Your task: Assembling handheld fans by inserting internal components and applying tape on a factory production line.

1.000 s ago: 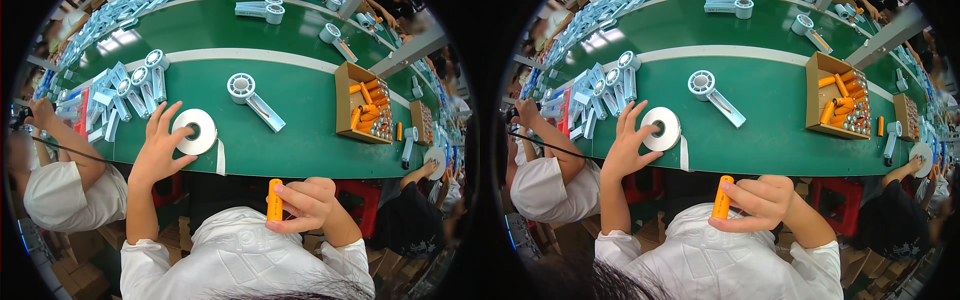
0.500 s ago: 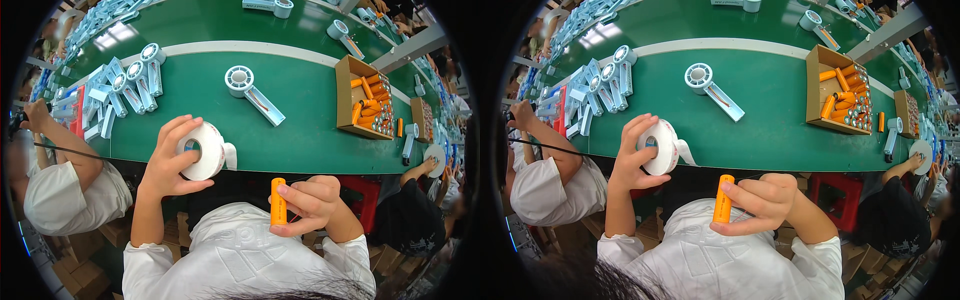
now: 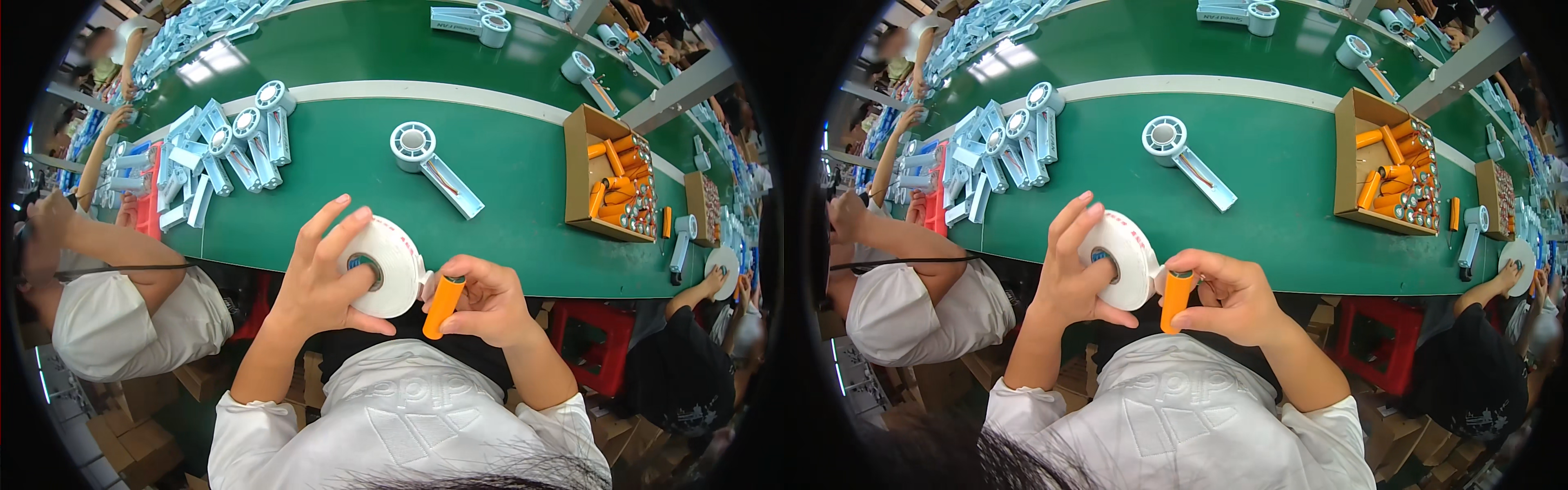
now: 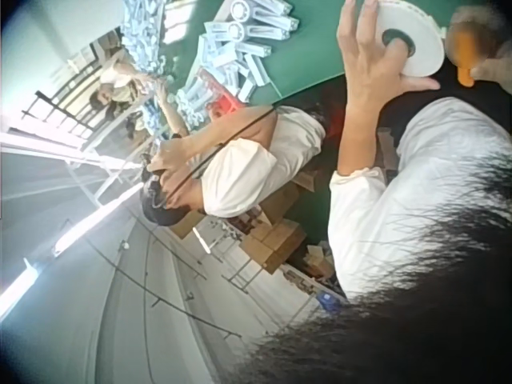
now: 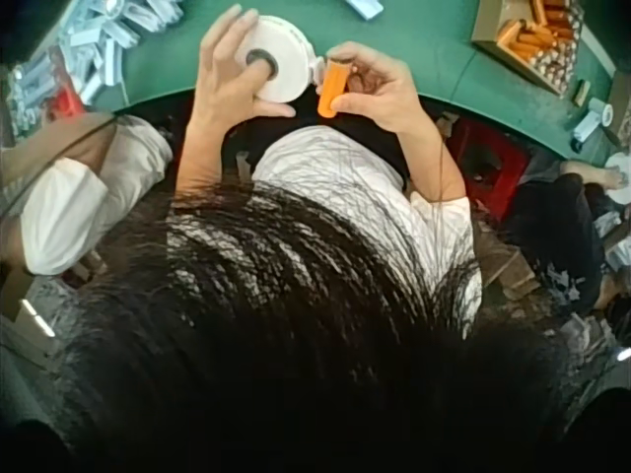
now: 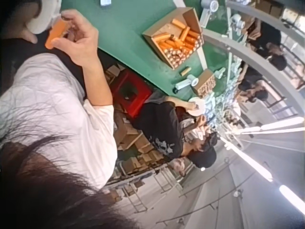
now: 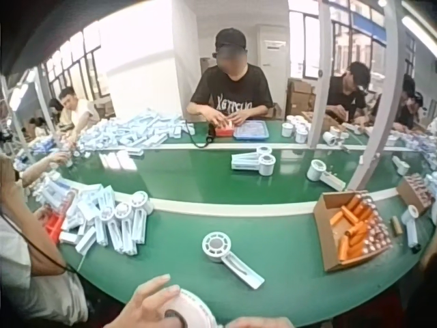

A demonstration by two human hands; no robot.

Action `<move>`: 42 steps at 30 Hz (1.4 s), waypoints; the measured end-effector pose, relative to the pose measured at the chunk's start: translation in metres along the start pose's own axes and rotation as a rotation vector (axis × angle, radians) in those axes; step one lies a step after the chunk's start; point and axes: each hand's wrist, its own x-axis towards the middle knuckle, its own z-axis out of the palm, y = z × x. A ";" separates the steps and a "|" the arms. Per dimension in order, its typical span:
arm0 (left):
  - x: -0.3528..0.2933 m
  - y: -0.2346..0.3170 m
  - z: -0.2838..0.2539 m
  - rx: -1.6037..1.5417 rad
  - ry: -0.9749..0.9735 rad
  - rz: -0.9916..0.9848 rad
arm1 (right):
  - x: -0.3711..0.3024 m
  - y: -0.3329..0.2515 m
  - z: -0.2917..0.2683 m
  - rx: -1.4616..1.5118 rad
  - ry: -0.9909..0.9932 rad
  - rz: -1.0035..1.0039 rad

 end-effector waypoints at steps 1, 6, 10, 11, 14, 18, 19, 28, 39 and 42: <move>-0.003 -0.001 0.000 0.005 -0.014 -0.043 | -0.001 0.001 0.000 -0.004 0.005 0.002; -0.012 0.000 0.013 -0.041 0.006 -0.261 | -0.006 0.015 0.007 -0.016 0.055 0.007; -0.009 0.009 0.032 -0.189 0.091 -0.426 | -0.013 0.040 0.021 -0.024 0.118 0.091; -0.008 0.010 0.036 -0.255 0.127 -0.480 | -0.014 0.046 0.025 -0.027 0.143 0.133; -0.016 0.007 0.042 -0.295 0.147 -0.534 | -0.017 0.051 0.028 -0.055 0.203 0.176; -0.022 0.000 0.044 -0.221 0.093 -0.529 | -0.017 0.036 0.019 -0.166 0.376 0.111; -0.023 0.000 0.040 -0.144 0.052 -0.468 | -0.012 0.019 0.015 -0.203 0.438 0.053; -0.028 0.004 0.036 0.104 -0.039 -0.120 | 0.029 -0.074 0.034 -0.803 0.220 0.289; -0.016 0.019 0.028 -0.025 -0.143 -0.205 | 0.049 -0.068 0.026 -0.775 0.250 0.295; -0.017 0.029 0.030 -0.197 -0.217 -0.364 | 0.056 -0.063 0.021 -0.700 0.338 0.261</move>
